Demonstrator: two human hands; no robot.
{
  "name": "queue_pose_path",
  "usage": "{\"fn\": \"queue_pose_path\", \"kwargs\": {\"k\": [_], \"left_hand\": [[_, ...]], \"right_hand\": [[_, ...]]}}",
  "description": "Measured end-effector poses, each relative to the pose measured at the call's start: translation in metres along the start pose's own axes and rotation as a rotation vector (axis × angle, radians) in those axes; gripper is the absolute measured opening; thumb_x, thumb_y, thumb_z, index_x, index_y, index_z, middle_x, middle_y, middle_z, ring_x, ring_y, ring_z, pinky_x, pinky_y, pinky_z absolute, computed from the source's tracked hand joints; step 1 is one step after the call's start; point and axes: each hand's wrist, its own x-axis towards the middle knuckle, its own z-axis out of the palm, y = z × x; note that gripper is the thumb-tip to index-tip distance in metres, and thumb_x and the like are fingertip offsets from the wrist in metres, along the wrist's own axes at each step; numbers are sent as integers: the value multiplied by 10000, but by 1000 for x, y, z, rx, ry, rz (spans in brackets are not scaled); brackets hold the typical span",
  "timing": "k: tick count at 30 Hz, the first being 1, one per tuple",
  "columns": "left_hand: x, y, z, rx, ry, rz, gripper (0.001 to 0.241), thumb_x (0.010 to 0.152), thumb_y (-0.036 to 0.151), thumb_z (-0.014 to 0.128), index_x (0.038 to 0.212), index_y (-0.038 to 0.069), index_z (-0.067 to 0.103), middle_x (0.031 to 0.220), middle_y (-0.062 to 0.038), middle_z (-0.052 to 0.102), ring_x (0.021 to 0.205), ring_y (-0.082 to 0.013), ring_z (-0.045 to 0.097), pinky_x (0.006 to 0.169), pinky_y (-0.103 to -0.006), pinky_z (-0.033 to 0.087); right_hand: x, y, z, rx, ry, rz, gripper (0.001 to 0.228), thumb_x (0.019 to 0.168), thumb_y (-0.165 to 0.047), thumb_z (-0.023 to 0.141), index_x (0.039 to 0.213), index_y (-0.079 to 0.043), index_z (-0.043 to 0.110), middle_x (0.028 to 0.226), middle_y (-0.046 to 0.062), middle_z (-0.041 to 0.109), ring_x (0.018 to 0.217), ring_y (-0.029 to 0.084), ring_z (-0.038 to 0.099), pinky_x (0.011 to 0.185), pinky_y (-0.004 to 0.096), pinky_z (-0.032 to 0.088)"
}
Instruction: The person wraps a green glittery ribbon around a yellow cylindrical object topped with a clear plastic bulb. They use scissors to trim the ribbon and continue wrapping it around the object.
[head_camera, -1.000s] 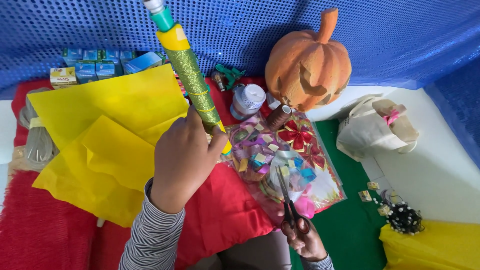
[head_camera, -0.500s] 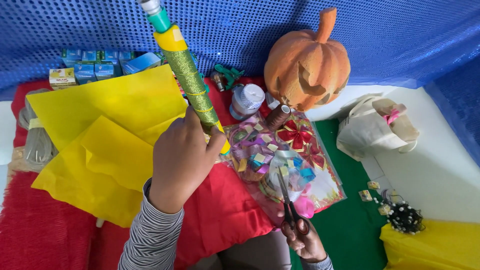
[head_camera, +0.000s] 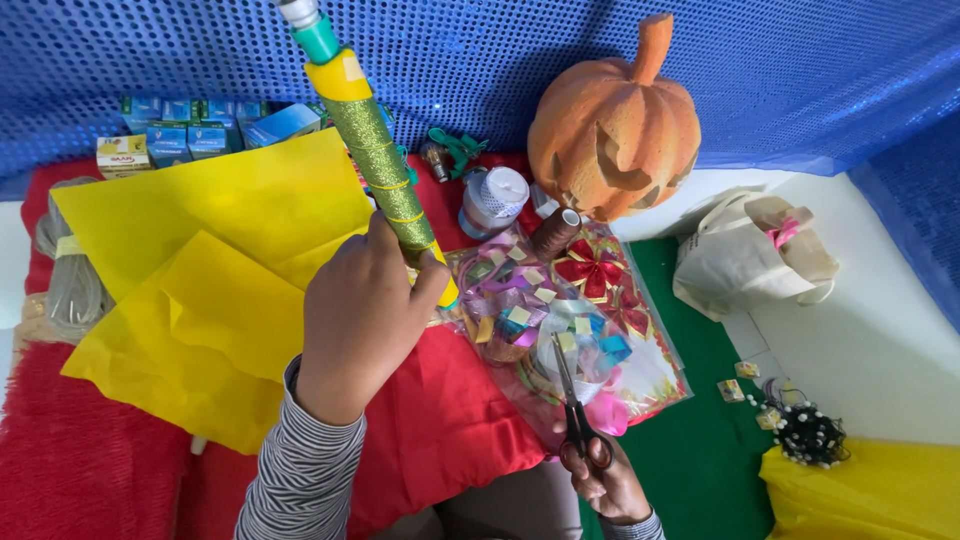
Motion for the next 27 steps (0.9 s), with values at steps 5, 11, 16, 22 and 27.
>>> {"fn": "queue_pose_path", "kwargs": {"k": [5, 11, 16, 22, 27], "left_hand": [[0, 0, -2, -23, -37, -20, 309, 960, 340, 616, 1043, 48, 560, 702, -128, 625, 610, -315, 612, 503, -476, 488], [0, 0, -3, -12, -27, -18, 314, 959, 345, 621, 1046, 48, 570, 726, -129, 645, 628, -315, 630, 509, -471, 500], [0, 0, -2, -9, -32, -17, 324, 960, 354, 621, 1050, 48, 568, 727, -132, 647, 633, -319, 633, 515, -474, 504], [1, 3, 1, -19, 76, 40, 282, 925, 291, 625, 1016, 31, 567, 676, -148, 617, 605, -357, 608, 507, -511, 464], [-2, 7, 6, -29, 213, 183, 423, 949, 271, 642, 1141, -104, 602, 686, -153, 608, 612, -334, 608, 492, -471, 467]], "right_hand": [[-1, -1, 6, -70, 47, -7, 752, 923, -393, 712, 1377, 168, 502, 651, 61, 411, 418, 32, 203, 305, 184, 194], [3, -13, 57, -399, 44, -73, 571, 930, -389, 719, 1163, 118, 598, 632, 75, 515, 377, 43, 274, 334, 219, 168], [1, -10, 74, -690, 178, 9, 396, 917, -302, 744, 1044, 71, 707, 620, 91, 619, 396, 75, 367, 343, 228, 235], [4, -13, 135, -1321, 236, 205, 520, 892, -112, 666, 1407, -190, 667, 728, -71, 687, 675, 20, 537, 590, 236, 473], [21, -1, 161, -1448, 178, 360, 532, 845, -184, 808, 1347, -277, 656, 944, -54, 710, 812, 83, 679, 734, 224, 538]]}}
